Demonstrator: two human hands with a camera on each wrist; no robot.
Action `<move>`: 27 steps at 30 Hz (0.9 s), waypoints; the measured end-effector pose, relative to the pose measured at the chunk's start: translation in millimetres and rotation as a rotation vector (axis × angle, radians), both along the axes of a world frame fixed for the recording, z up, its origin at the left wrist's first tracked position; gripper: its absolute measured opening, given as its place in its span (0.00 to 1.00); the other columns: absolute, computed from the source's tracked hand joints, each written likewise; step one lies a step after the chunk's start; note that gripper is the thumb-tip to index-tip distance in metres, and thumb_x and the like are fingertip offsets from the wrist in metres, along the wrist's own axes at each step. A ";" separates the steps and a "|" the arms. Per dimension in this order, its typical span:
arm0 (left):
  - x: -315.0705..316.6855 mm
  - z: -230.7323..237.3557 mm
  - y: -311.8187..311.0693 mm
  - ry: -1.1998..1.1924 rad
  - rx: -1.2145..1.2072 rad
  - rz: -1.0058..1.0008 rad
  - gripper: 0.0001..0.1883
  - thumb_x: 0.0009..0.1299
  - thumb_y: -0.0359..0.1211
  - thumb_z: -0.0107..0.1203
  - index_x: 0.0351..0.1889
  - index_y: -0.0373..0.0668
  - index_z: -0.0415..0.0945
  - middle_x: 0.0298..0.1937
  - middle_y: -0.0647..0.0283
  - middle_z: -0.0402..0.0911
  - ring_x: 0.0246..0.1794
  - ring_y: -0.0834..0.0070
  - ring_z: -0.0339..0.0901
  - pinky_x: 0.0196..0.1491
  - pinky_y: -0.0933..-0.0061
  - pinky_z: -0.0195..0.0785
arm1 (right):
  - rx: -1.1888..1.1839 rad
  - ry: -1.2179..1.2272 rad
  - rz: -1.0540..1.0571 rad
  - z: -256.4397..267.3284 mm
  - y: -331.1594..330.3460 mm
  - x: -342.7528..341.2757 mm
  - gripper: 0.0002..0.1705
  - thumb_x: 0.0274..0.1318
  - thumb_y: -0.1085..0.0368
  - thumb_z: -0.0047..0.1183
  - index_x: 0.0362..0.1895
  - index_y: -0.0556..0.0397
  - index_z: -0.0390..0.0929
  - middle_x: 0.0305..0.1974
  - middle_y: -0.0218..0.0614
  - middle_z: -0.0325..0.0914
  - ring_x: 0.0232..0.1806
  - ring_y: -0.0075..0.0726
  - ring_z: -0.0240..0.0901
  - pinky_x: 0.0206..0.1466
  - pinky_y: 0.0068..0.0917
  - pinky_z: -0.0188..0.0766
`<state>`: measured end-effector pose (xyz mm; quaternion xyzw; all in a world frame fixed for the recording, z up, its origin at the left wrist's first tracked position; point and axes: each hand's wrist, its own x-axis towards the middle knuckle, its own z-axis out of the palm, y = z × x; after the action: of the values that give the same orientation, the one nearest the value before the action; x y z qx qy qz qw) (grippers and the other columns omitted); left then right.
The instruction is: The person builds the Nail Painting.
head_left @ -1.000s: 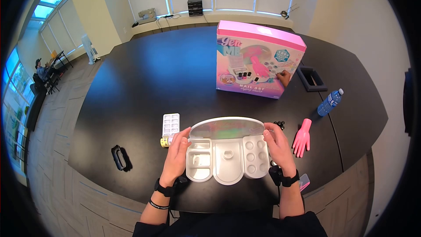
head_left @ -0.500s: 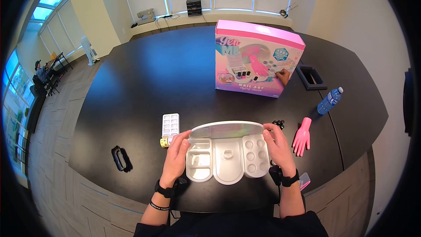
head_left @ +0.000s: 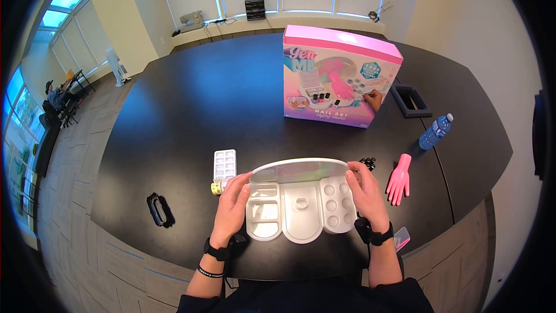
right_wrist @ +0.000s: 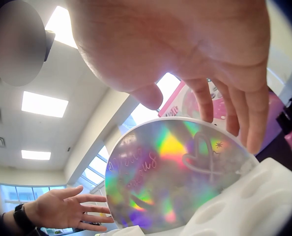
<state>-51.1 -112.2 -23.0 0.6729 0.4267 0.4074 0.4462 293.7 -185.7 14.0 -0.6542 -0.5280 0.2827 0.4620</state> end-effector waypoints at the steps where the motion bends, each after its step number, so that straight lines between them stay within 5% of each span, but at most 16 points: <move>1: -0.7 -1.1 0.4 0.000 0.000 -0.001 0.25 0.90 0.45 0.49 0.77 0.38 0.74 0.73 0.57 0.74 0.77 0.61 0.74 0.75 0.60 0.71 | -0.004 -0.004 0.000 -0.1 0.1 0.0 0.27 0.81 0.52 0.55 0.67 0.63 0.75 0.59 0.52 0.80 0.65 0.51 0.81 0.66 0.41 0.81; 17: 1.8 2.2 -4.5 -0.102 -0.090 -0.009 0.24 0.90 0.40 0.50 0.77 0.37 0.72 0.72 0.58 0.76 0.77 0.61 0.75 0.75 0.63 0.70 | -0.086 0.012 0.007 -5.2 1.2 3.9 0.30 0.82 0.50 0.53 0.70 0.63 0.73 0.63 0.67 0.83 0.69 0.63 0.81 0.71 0.46 0.77; 27: 1.7 -1.8 -3.7 -0.127 -0.077 0.004 0.21 0.88 0.36 0.53 0.74 0.38 0.74 0.71 0.55 0.77 0.75 0.56 0.79 0.73 0.63 0.70 | -0.100 -0.130 0.004 -0.5 -2.4 0.4 0.34 0.82 0.48 0.51 0.73 0.66 0.74 0.59 0.66 0.85 0.63 0.64 0.85 0.66 0.44 0.78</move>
<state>-49.4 -115.8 -24.8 0.6271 0.4144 0.4334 0.4972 294.1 -188.1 13.5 -0.6924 -0.5434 0.2664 0.3928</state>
